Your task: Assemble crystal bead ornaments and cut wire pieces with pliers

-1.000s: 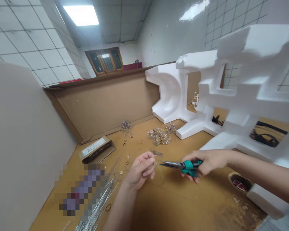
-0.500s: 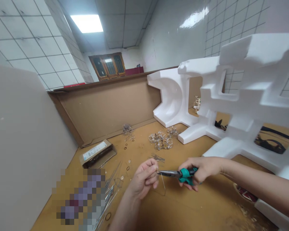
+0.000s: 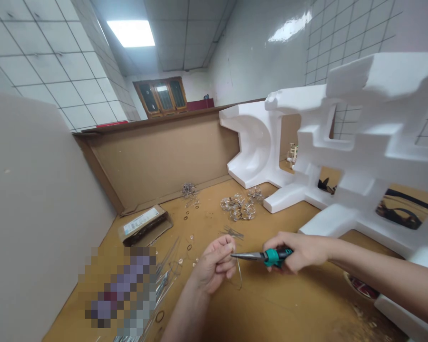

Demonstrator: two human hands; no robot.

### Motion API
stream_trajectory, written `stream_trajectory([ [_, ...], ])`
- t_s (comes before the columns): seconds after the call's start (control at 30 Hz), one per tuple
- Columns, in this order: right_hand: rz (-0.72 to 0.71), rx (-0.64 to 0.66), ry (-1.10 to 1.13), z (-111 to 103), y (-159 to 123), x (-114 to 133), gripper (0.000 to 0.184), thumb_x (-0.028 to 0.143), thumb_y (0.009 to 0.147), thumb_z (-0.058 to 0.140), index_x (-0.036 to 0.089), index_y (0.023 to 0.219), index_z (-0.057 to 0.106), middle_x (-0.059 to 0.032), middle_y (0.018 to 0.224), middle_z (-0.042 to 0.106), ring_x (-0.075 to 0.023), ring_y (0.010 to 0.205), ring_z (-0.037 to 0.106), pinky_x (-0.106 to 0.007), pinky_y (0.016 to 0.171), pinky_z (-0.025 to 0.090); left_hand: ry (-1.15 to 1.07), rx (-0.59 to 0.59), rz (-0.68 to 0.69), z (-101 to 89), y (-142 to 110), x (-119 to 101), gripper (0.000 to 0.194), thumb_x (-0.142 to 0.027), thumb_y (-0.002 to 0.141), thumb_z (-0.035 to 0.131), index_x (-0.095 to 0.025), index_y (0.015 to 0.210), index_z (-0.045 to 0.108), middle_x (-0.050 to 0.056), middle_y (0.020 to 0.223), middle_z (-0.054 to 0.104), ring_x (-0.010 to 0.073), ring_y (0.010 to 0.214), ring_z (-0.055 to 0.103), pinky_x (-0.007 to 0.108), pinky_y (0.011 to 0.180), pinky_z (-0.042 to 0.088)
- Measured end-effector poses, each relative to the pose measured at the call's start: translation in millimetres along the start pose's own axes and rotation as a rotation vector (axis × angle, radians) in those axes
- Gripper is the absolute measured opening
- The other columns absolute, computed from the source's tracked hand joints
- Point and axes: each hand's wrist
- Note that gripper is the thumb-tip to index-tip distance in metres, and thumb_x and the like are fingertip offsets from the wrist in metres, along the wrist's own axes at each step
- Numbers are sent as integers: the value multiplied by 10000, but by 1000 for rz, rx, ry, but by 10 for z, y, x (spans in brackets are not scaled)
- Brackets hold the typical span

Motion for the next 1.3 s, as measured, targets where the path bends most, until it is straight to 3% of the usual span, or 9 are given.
stream_trajectory([
  [0.1,-23,-121,-226,24,-56,77,278,69,568,491,143,816,594,59,584,445,-66,524,380,-160,452,295,9,5,7,-12,-8,-8,123,-201,746,601,-126,698,515,-124,421,209,-4,322,115,117,332,353],
  [0.17,-53,-122,-293,19,-85,112,287,59,571,487,145,824,592,61,597,447,-66,539,375,-161,467,297,31,26,13,-12,-26,-26,114,-202,750,593,-127,704,520,-125,412,215,-6,316,119,118,326,361],
  [0.37,52,232,69,-40,-62,109,388,74,579,511,104,957,596,-12,759,577,-104,640,518,-212,580,410,138,178,-70,68,-108,-83,169,-233,686,651,-118,679,527,-112,379,310,-8,291,169,133,299,370],
  [0.5,136,334,227,-58,-2,72,383,101,574,557,80,952,613,-25,744,595,-106,623,552,-231,621,436,208,210,-161,100,-125,-87,203,-242,644,688,-107,669,539,-106,364,345,-3,278,218,144,314,390],
  [0.67,175,370,222,-67,30,67,403,93,545,564,77,942,632,-17,708,603,-102,591,551,-220,591,440,198,212,-165,79,-117,-69,197,-239,644,686,-113,668,538,-109,360,348,2,276,221,147,314,385],
  [0.9,124,366,228,-58,42,26,370,99,564,576,68,927,640,-8,666,589,-83,530,521,-199,535,424,186,227,-166,65,-114,-59,174,-225,668,665,-107,680,538,-107,366,332,7,282,241,140,319,380],
  [1.13,103,335,306,-29,48,-58,413,120,557,602,72,966,630,-23,718,604,-100,594,546,-222,582,433,23,246,-59,47,-48,75,174,-244,699,637,-118,695,518,-114,383,277,4,304,176,125,295,345],
  [1.3,-12,322,449,131,148,-202,439,129,536,573,67,968,619,-42,740,600,-130,620,552,-258,594,430,-152,216,-9,52,-10,226,232,-285,704,641,-128,652,478,-113,402,268,-7,300,118,110,285,312],
])
Point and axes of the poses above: each hand's wrist, its own y-axis towards the middle knuckle, its own z-axis out of the palm, x = y × z
